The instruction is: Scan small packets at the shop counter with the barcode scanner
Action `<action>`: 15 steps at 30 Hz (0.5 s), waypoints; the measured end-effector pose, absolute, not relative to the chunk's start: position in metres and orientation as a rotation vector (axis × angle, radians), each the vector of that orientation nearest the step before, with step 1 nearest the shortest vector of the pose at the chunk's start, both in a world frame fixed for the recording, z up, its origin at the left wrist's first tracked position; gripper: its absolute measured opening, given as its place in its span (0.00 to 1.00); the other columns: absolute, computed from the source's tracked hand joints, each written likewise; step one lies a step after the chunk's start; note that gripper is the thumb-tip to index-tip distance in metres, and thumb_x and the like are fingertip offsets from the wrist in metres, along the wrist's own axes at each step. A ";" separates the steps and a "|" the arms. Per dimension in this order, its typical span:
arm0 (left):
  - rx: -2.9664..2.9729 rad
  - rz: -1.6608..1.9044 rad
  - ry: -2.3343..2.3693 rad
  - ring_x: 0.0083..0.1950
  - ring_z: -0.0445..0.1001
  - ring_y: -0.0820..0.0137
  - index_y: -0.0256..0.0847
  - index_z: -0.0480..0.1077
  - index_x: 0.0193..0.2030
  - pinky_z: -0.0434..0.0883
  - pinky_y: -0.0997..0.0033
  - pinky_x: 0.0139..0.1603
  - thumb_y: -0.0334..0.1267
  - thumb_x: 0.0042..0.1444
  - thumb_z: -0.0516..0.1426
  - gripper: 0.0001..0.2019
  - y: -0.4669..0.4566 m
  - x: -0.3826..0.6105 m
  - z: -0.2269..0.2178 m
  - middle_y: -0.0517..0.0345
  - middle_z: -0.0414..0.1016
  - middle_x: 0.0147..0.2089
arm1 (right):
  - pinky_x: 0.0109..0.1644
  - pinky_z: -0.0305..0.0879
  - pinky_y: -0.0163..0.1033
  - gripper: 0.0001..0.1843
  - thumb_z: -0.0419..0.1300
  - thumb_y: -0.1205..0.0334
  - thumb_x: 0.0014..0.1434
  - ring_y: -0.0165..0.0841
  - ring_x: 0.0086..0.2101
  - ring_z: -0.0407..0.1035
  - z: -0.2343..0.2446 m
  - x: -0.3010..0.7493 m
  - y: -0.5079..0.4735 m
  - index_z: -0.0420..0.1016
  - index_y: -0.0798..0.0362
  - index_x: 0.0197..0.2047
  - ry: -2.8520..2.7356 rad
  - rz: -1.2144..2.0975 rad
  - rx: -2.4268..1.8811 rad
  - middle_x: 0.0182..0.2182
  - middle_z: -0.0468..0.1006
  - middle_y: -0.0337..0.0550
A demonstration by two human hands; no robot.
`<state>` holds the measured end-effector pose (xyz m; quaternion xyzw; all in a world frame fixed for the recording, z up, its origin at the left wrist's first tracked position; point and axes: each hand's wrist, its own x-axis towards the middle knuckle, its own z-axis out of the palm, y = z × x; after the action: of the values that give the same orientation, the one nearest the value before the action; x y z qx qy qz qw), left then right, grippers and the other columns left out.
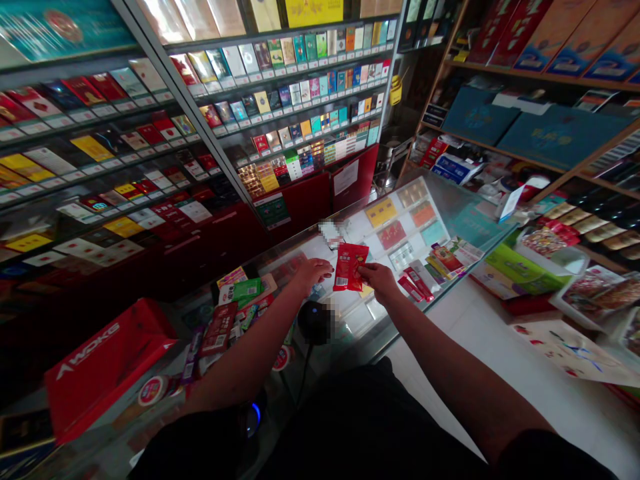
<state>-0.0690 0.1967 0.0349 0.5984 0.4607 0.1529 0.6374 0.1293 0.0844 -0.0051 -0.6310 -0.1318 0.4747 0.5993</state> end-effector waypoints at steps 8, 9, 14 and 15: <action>1.319 0.326 1.044 0.38 0.78 0.65 0.39 0.77 0.35 0.67 0.67 0.40 0.43 0.47 0.69 0.12 0.199 -0.015 0.047 0.53 0.80 0.34 | 0.29 0.69 0.36 0.11 0.73 0.63 0.45 0.31 0.24 0.72 -0.002 0.162 0.079 0.80 0.56 0.33 -0.258 1.052 -1.501 0.24 0.82 0.43; 1.328 0.324 1.031 0.37 0.77 0.65 0.39 0.77 0.34 0.67 0.67 0.40 0.43 0.47 0.69 0.12 0.199 -0.008 0.047 0.53 0.80 0.33 | 0.29 0.69 0.36 0.10 0.73 0.63 0.45 0.30 0.23 0.72 -0.002 0.168 0.078 0.80 0.56 0.32 -0.269 1.044 -1.505 0.24 0.82 0.43; 1.307 0.271 0.993 0.35 0.75 0.67 0.40 0.75 0.33 0.66 0.67 0.39 0.42 0.49 0.66 0.10 0.197 0.028 0.044 0.56 0.79 0.32 | 0.30 0.69 0.35 0.10 0.71 0.60 0.47 0.30 0.24 0.71 -0.008 0.200 0.075 0.79 0.56 0.32 -0.313 0.985 -1.534 0.23 0.80 0.42; 1.292 0.263 0.985 0.35 0.76 0.67 0.40 0.74 0.33 0.65 0.67 0.39 0.43 0.50 0.66 0.10 0.196 0.035 0.044 0.56 0.79 0.33 | 0.30 0.69 0.36 0.11 0.71 0.59 0.47 0.31 0.24 0.71 -0.010 0.207 0.074 0.79 0.56 0.33 -0.325 0.954 -1.580 0.22 0.79 0.42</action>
<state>0.0353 0.1963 0.0440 0.5754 0.4389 0.1172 0.6801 0.2069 0.0745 -0.0101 -0.6792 -0.1396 0.4104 0.5922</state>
